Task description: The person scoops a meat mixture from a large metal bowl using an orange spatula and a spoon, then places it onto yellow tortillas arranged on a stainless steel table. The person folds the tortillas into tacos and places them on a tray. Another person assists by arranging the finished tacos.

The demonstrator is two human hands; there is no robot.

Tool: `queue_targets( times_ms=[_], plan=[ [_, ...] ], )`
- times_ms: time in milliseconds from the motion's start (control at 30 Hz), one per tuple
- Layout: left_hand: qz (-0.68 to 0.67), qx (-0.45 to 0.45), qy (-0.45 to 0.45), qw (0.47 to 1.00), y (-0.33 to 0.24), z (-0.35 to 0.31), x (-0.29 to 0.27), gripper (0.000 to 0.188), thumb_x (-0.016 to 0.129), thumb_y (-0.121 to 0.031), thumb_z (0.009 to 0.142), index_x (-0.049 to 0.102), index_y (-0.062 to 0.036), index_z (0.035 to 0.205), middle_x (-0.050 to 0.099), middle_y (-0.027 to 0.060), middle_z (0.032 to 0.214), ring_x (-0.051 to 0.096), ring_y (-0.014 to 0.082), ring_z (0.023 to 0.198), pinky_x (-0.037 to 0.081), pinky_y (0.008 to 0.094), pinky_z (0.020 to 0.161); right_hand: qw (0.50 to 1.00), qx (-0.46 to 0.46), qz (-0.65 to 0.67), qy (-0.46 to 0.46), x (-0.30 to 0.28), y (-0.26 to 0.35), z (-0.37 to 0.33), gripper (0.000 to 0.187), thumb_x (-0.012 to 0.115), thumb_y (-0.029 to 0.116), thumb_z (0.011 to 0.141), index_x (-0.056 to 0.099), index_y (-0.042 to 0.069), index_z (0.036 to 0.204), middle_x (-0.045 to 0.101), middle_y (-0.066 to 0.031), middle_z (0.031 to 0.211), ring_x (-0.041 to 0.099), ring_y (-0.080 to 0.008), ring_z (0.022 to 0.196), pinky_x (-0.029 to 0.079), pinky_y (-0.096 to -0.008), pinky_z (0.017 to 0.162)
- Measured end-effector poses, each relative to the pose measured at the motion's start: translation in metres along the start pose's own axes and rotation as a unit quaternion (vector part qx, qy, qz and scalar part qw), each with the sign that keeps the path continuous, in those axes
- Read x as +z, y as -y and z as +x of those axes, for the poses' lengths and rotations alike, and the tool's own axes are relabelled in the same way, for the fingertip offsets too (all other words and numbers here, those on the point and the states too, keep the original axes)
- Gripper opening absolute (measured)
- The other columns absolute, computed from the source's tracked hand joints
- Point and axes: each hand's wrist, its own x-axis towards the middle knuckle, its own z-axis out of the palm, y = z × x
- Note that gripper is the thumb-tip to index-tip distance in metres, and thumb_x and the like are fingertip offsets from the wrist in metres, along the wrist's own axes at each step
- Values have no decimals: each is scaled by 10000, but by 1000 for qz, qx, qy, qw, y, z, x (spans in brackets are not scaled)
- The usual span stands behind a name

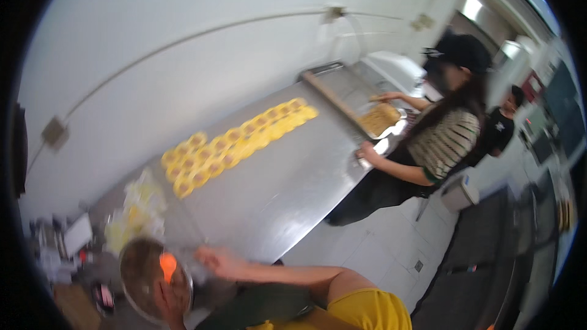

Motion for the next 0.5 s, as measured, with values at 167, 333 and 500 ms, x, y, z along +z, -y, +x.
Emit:
queue_targets(
  times_ms=[167, 333, 500],
  plan=[
    [47, -55, -117, 990, 8, -36, -70, 164, 440, -124, 959, 527, -1, 892, 460, 18, 751, 412, 99, 696, 358, 255, 613, 981, 127, 97, -110, 49, -17, 16, 286, 559, 328, 930, 556, 41, 935, 521, -18, 755, 473, -109, 726, 431, -284, 666],
    [47, -93, -135, 985, 21, -77, -107, 210, 468, -181, 965, 545, -20, 853, 376, -44, 645, 333, 39, 606, 278, 224, 518, 968, 203, 61, -137, 98, -46, 5, 376, 585, 414, 910, 518, 44, 929, 464, -2, 678, 391, -94, 645, 348, -259, 575],
    [209, -100, -10, 973, 22, -71, -89, 193, 496, -175, 919, 561, -3, 859, 559, 126, 707, 558, 264, 627, 431, 375, 563, 977, 165, 39, -127, 111, -45, 39, 397, 572, 417, 918, 521, 24, 882, 475, -12, 684, 400, -100, 654, 357, -261, 591]
  ],
)
